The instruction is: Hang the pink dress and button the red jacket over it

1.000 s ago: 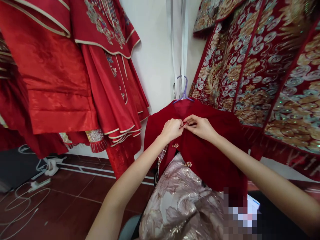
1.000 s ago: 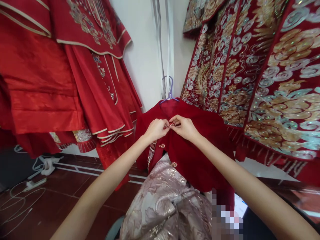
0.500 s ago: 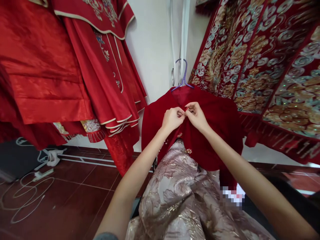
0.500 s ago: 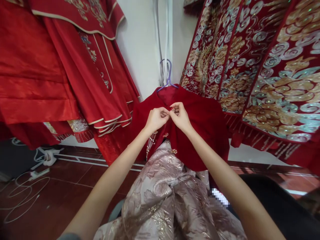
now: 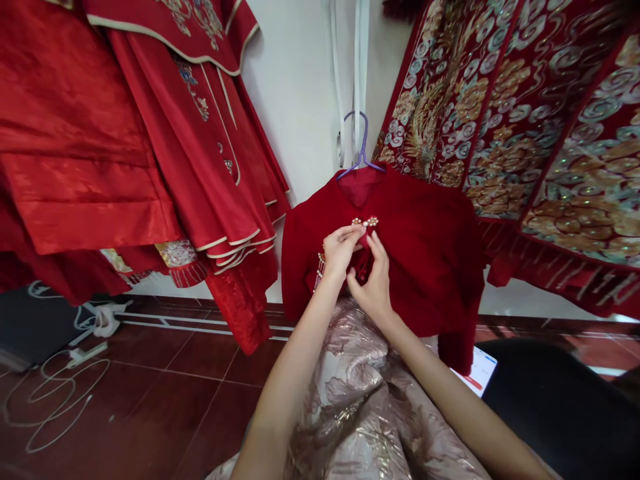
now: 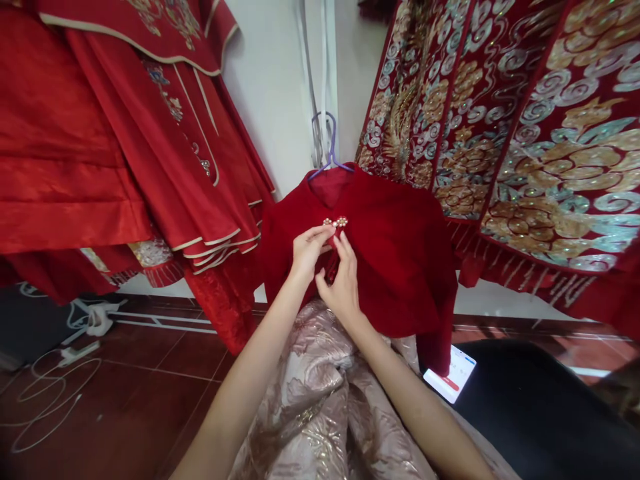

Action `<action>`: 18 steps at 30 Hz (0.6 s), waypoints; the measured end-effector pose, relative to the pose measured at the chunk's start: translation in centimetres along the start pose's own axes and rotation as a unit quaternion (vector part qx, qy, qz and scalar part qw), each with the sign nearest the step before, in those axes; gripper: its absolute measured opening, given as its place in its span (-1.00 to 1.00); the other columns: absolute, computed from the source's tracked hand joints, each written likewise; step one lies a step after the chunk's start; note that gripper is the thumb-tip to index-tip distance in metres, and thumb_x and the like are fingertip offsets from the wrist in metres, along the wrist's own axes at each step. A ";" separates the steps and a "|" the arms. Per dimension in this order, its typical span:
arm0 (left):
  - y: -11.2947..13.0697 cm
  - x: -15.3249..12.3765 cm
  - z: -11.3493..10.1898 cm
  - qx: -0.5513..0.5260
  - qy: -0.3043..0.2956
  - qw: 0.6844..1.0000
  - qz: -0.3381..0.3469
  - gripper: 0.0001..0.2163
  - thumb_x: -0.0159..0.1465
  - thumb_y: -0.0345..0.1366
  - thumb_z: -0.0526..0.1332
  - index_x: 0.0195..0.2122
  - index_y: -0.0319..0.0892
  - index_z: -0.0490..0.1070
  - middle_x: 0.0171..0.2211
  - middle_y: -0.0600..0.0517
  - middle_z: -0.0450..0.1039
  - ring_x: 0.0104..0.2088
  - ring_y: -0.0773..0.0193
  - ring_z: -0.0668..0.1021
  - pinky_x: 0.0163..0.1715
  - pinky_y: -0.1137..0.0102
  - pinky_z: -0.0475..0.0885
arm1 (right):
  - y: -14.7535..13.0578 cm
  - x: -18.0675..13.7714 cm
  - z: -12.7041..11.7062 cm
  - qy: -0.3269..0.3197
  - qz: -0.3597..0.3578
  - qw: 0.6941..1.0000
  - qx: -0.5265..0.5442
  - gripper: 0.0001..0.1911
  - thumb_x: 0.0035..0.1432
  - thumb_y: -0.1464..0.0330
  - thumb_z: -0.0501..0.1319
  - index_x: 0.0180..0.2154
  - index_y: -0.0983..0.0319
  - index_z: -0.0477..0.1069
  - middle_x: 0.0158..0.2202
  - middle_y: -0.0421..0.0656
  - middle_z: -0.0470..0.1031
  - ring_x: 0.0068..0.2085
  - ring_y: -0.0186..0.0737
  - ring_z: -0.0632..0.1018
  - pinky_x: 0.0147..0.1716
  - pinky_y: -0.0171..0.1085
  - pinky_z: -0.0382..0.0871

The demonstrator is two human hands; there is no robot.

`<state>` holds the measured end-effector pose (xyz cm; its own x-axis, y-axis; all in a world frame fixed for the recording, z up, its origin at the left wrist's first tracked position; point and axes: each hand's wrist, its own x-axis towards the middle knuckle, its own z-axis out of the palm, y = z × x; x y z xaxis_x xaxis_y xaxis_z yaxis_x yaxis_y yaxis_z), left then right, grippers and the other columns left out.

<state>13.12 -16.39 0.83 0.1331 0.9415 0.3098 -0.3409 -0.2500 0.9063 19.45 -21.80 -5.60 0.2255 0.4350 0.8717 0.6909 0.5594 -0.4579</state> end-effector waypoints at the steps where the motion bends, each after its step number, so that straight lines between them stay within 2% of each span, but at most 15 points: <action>1: 0.2 0.0 -0.3 -0.009 -0.002 1.000 -0.008 -0.86 0.07 -0.37 0.31 -0.32 -0.26 0.51 -0.22 -0.08 0.57 -0.24 0.27 0.58 -0.23 0.38 0.50 | 0.3 -0.5 0.2 -0.010 -0.002 1.000 -0.020 -0.26 0.12 0.40 0.11 0.29 0.09 -0.13 0.34 -0.04 -0.04 0.33 0.01 0.05 0.26 0.13 0.03; 2: 0.4 0.0 -0.5 -0.017 0.001 1.000 -0.005 -0.85 0.06 -0.36 0.32 -0.32 -0.26 0.51 -0.22 -0.08 0.57 -0.23 0.26 0.58 -0.23 0.38 0.49 | 0.7 -0.7 0.3 -0.015 0.001 0.999 -0.035 -0.27 0.12 0.40 0.12 0.28 0.10 -0.10 0.33 -0.03 -0.03 0.32 0.02 0.06 0.26 0.12 0.03; 4: 0.7 0.0 -0.9 -0.030 0.013 0.999 0.011 -0.84 0.04 -0.35 0.33 -0.33 -0.27 0.52 -0.24 -0.07 0.57 -0.24 0.25 0.58 -0.22 0.37 0.49 | 1.5 -0.8 0.3 -0.019 0.027 0.999 -0.043 -0.41 0.16 0.38 0.11 0.22 0.14 0.06 0.26 0.00 0.16 0.26 0.01 0.20 0.22 0.07 0.11; 7: 0.6 0.1 -1.1 -0.049 0.025 0.998 0.018 -0.82 0.02 -0.32 0.35 -0.35 -0.27 0.52 -0.28 -0.06 0.57 -0.26 0.26 0.58 -0.18 0.35 0.48 | 1.7 -0.3 -0.8 -0.032 0.109 0.993 0.009 -0.65 0.19 0.29 0.13 0.02 0.23 0.32 -0.08 -0.03 0.48 -0.08 -0.10 0.50 -0.05 -0.11 0.38; 10: 0.1 -0.2 -0.9 -0.060 0.003 0.998 0.006 -0.80 0.03 -0.27 0.36 -0.35 -0.25 0.51 -0.27 -0.06 0.56 -0.25 0.26 0.58 -0.12 0.31 0.46 | 0.6 0.3 -3.3 -0.015 0.161 0.985 0.063 -0.69 0.13 0.18 0.22 -0.16 0.24 0.41 -0.28 -0.10 0.51 -0.28 -0.22 0.52 -0.27 -0.24 0.41; 14: -1.5 -0.7 0.3 -0.062 -0.129 0.989 -0.029 -0.73 0.13 -0.11 0.29 -0.31 -0.24 0.50 -0.18 -0.11 0.54 -0.11 0.16 0.56 0.02 0.22 0.40 | -0.7 1.7 -7.8 0.089 0.180 0.974 0.108 -0.74 0.07 0.22 0.29 -0.23 0.21 0.39 -0.31 -0.17 0.48 -0.32 -0.29 0.51 -0.29 -0.28 0.40; 16: -2.4 -0.8 1.1 -0.065 -0.156 0.985 -0.037 -0.69 0.18 -0.05 0.24 -0.21 -0.19 0.50 -0.07 -0.09 0.51 0.03 0.13 0.50 0.10 0.23 0.32 | -1.4 2.3 -9.7 0.092 0.194 0.967 0.136 -0.72 0.03 0.25 0.33 -0.23 0.19 0.36 -0.33 -0.19 0.47 -0.33 -0.30 0.51 -0.32 -0.30 0.41; 18: -3.2 -1.1 2.0 -0.057 -0.148 0.987 -0.034 -0.67 0.22 -0.02 0.19 -0.12 -0.12 0.49 0.01 -0.04 0.48 0.14 0.13 0.41 0.17 0.26 0.25 | -2.3 2.5 -11.0 0.067 0.197 0.966 0.150 -0.71 0.01 0.27 0.35 -0.23 0.17 0.36 -0.32 -0.20 0.46 -0.32 -0.31 0.51 -0.34 -0.33 0.42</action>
<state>15.89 -17.05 -1.80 0.4190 0.8436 0.3358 -0.4229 -0.1459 0.8943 25.96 -29.73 -0.46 0.5322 0.5718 0.6243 0.3063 0.5574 -0.7717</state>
